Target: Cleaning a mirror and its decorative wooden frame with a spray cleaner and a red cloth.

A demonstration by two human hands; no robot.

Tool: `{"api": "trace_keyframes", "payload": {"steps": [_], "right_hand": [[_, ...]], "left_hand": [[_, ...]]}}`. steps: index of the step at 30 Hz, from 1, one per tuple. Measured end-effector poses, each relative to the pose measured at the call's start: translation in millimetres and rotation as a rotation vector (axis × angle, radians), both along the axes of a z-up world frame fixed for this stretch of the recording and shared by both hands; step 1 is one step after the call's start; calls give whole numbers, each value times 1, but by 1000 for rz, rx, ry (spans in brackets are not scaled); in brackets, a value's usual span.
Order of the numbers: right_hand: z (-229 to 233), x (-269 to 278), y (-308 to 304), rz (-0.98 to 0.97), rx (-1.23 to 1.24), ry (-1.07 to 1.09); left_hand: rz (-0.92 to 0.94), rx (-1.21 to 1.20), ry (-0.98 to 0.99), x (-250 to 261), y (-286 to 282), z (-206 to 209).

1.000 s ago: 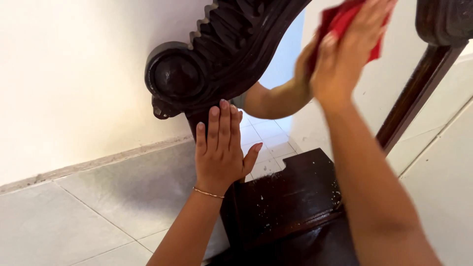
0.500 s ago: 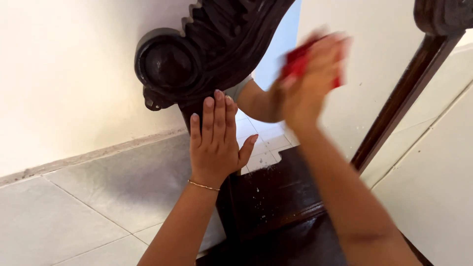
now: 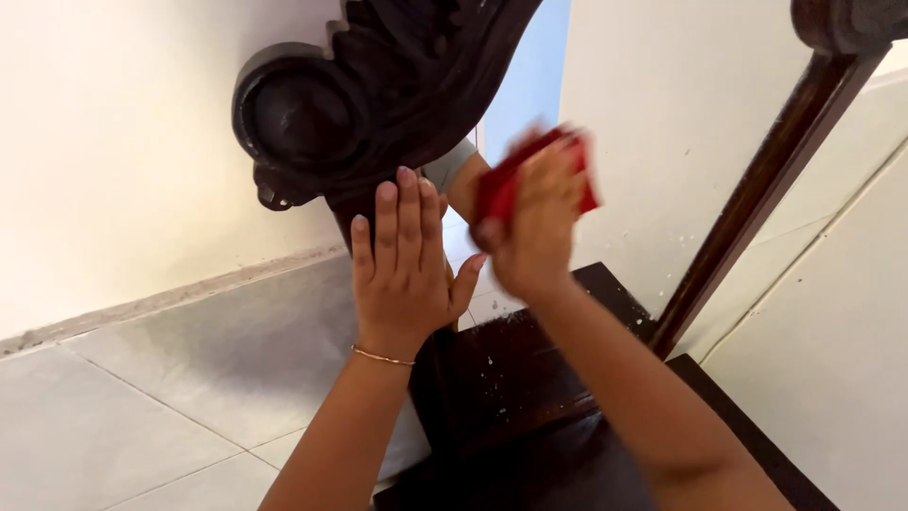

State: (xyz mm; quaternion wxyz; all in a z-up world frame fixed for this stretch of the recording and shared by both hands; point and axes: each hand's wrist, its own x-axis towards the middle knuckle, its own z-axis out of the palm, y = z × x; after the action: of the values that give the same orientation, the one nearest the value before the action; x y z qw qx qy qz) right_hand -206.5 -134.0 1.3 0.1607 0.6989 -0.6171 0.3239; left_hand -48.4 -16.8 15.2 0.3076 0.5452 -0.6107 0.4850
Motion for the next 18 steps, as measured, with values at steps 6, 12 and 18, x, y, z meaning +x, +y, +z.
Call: {"api": "trace_keyframes", "payload": {"steps": [6,12,18], "right_hand": [[5,-73,-48,292,-405,-472],[-57,-11,-3,506,-478,-165],[-56,-50,-38,490,-544,-234]], "left_hand": [[-24,-12,-21,2,-1,-1],[8,4,-16,0,1,0],[8,-15,-14,0,0,2]]}}
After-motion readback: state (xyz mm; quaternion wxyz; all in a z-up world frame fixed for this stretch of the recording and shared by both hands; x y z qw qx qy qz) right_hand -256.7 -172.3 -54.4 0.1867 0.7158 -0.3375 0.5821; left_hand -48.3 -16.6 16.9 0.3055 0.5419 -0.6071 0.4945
